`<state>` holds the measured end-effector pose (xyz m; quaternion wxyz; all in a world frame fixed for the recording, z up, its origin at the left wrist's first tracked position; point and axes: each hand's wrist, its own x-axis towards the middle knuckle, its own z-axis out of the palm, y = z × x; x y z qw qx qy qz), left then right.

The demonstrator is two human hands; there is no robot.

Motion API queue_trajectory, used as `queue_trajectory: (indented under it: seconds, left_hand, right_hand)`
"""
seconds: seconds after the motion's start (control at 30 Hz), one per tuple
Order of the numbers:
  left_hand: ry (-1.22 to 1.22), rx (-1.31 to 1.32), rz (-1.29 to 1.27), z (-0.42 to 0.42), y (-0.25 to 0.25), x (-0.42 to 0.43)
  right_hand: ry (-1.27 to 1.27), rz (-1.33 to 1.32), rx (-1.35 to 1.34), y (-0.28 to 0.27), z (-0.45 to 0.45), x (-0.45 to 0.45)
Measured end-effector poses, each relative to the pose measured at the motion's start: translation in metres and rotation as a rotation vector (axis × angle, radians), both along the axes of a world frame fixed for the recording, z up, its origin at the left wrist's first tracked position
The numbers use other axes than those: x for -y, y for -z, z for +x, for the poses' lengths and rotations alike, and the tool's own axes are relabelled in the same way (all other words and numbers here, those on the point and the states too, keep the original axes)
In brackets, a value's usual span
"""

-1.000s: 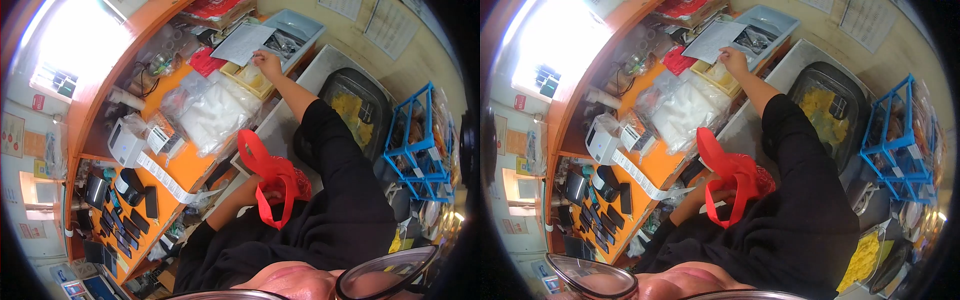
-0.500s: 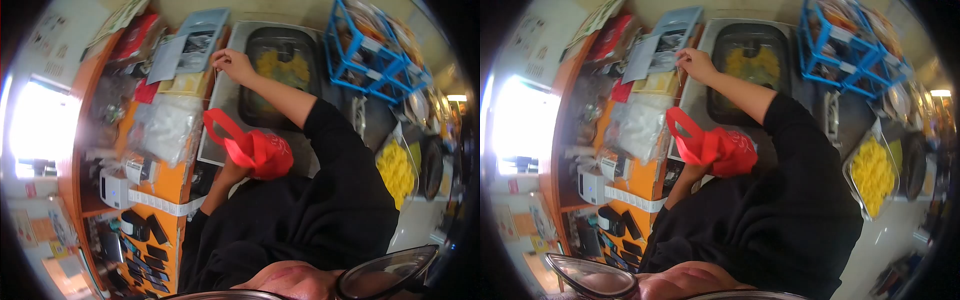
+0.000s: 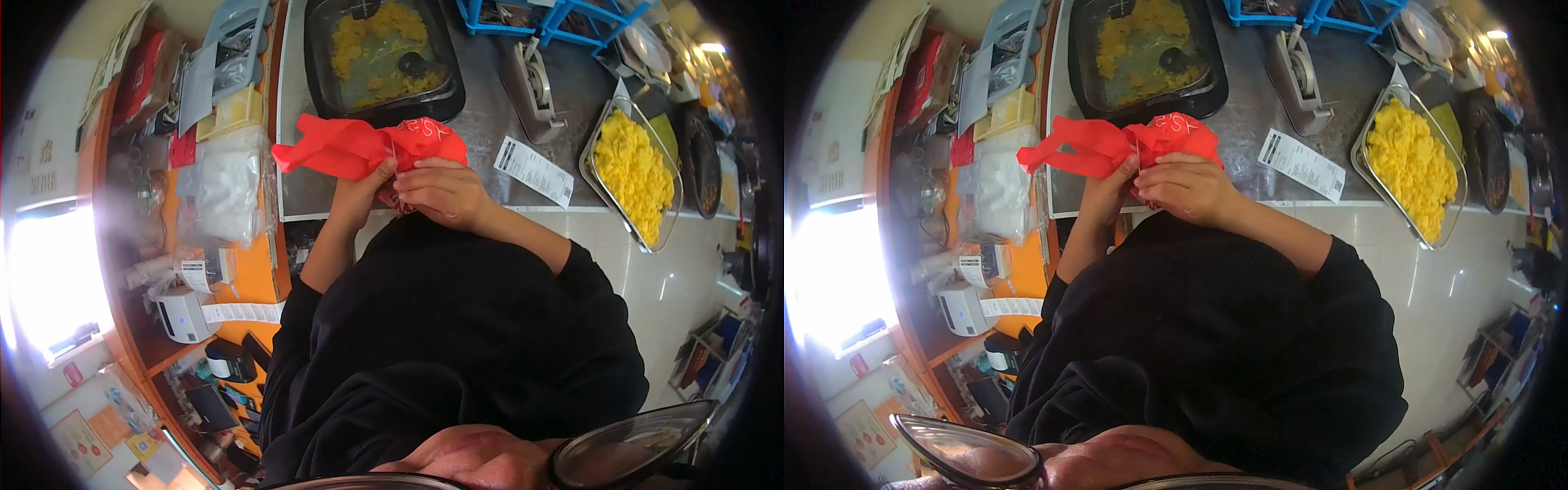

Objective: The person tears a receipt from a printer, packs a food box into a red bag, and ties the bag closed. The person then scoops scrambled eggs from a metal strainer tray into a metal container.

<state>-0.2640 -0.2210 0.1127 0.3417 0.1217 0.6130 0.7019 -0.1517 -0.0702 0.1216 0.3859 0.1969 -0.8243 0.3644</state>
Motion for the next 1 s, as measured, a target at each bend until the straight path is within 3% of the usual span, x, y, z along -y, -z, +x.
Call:
queue_trajectory:
  seconds: [0.07, 0.17, 0.27, 0.37, 0.43, 0.53, 0.7, 0.8, 0.87, 0.93, 1.0]
  left_hand:
    - [0.015, -0.053, -0.012, 0.0, 0.004, 0.003]
    - [0.021, -0.154, -0.088, 0.0, 0.009, 0.004]
    - [0.037, -0.272, -0.168, 0.012, -0.005, 0.006]
    - [0.04, -0.304, -0.076, 0.011, 0.019, 0.012]
    - [0.046, -0.38, -0.073, 0.007, 0.023, 0.013]
    - [0.073, -0.098, 0.156, 0.021, 0.005, 0.011]
    - [0.108, -0.36, -0.114, 0.018, 0.008, 0.012]
    - [0.322, -0.78, -0.3, 0.006, 0.019, 0.016]
    - [0.427, -1.091, -0.271, -0.003, 0.025, 0.024]
    - [0.414, -1.337, -0.073, -0.004, 0.014, 0.028]
    - [0.472, -1.459, -0.123, -0.003, -0.003, 0.023]
  right_hand:
    - [0.016, 0.041, 0.06, 0.001, 0.003, 0.003]
    - [0.026, -0.282, 0.201, -0.007, 0.007, 0.008]
    - [0.199, -0.478, 0.433, -0.022, -0.004, 0.006]
    - [0.271, -0.358, 0.428, -0.019, -0.012, 0.009]
    - [0.187, -0.373, 0.457, -0.019, -0.012, 0.005]
    - [0.149, -0.567, 0.634, -0.025, -0.012, 0.006]
    - [0.135, -0.688, 0.767, -0.028, -0.011, 0.001]
    - [0.138, -0.71, 0.762, -0.025, -0.013, 0.003]
    - [0.179, -0.669, 0.776, -0.023, -0.012, 0.007]
    - [0.259, -0.388, 0.587, -0.013, -0.01, 0.01]
    - [0.302, -0.216, 0.504, -0.006, -0.006, 0.012]
